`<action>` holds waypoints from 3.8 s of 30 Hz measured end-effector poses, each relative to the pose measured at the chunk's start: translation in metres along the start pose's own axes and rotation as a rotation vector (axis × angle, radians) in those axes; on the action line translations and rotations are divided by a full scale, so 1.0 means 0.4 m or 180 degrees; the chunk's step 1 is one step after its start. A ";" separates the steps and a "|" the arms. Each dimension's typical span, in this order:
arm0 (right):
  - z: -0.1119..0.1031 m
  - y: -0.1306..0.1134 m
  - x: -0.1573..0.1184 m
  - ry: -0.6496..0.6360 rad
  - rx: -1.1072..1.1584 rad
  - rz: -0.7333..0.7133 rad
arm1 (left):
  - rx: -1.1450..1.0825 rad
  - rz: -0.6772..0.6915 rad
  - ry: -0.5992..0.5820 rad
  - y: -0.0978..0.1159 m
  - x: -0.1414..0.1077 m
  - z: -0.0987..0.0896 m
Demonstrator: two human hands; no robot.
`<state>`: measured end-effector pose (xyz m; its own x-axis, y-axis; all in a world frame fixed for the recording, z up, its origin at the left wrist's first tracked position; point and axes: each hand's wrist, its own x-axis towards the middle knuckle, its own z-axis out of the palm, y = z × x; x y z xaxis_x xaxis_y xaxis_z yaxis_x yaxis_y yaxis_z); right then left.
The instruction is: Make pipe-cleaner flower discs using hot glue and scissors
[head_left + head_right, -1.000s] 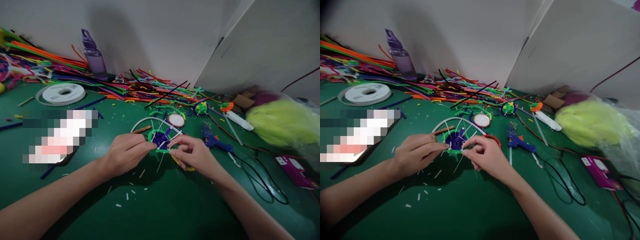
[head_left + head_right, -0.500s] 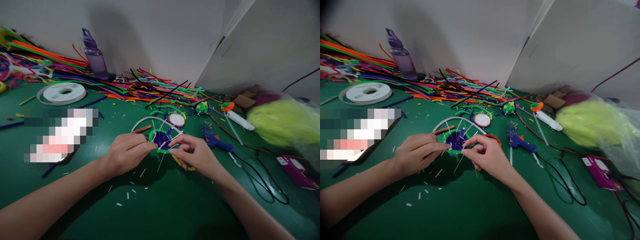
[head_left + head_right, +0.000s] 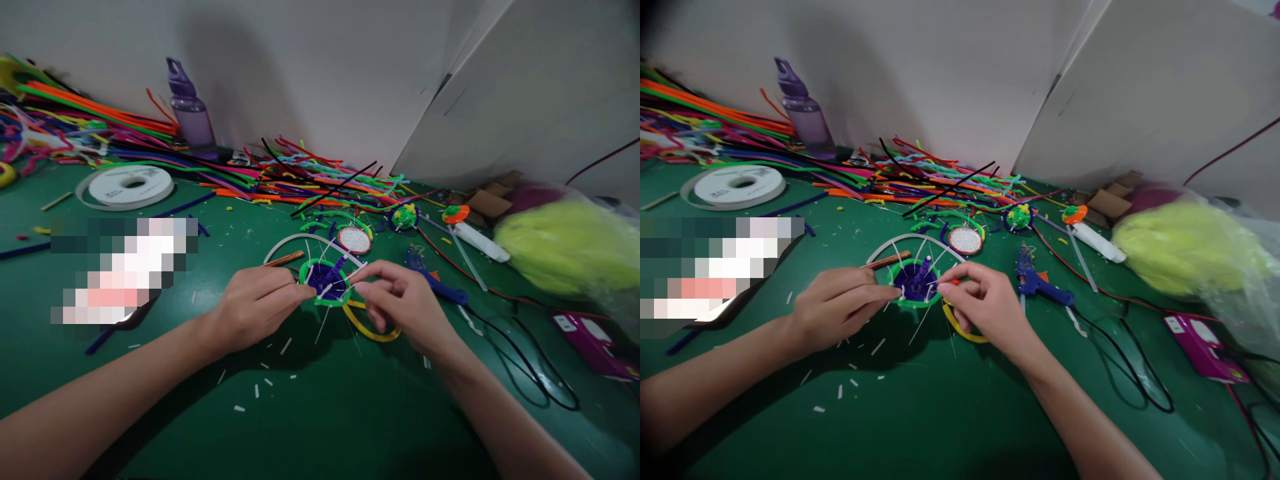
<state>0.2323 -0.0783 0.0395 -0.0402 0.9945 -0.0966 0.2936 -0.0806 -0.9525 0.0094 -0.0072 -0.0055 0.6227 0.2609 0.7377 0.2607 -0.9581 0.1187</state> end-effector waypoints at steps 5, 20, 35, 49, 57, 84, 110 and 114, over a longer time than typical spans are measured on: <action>-0.018 -0.001 -0.014 0.0719 -0.0306 -0.0670 | -0.0113 -0.0225 -0.0031 0.002 0.009 0.004; 0.012 0.026 -0.011 0.0277 -0.2259 -0.1646 | -0.0358 -0.0459 -0.0114 0.003 0.012 0.008; -0.011 0.011 -0.015 0.1413 -0.2241 -0.1613 | -0.0310 -0.0451 -0.0141 0.006 0.013 0.005; -0.130 0.036 0.048 0.1500 0.0464 -0.0720 | -0.0508 -0.0820 0.0010 0.007 0.024 0.003; -0.061 0.039 0.026 0.1322 -0.0333 -0.0888 | -0.0688 -0.1095 0.0016 0.008 0.032 -0.005; -0.009 0.005 -0.015 0.0453 -0.1263 -0.1206 | -0.0773 -0.1092 -0.0176 0.017 0.027 -0.003; 0.014 0.018 -0.016 -0.0123 -0.1050 -0.0769 | -0.0587 -0.0570 -0.0188 0.019 0.021 -0.001; 0.018 0.027 -0.019 -0.0119 -0.1079 -0.0755 | -0.0590 -0.0575 -0.0136 0.019 0.021 0.002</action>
<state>0.2288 -0.0873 0.0278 -0.1775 0.9793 0.0977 0.5698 0.1832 -0.8011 0.0172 -0.0121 0.0010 0.6101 0.4307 0.6651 0.2334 -0.8998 0.3686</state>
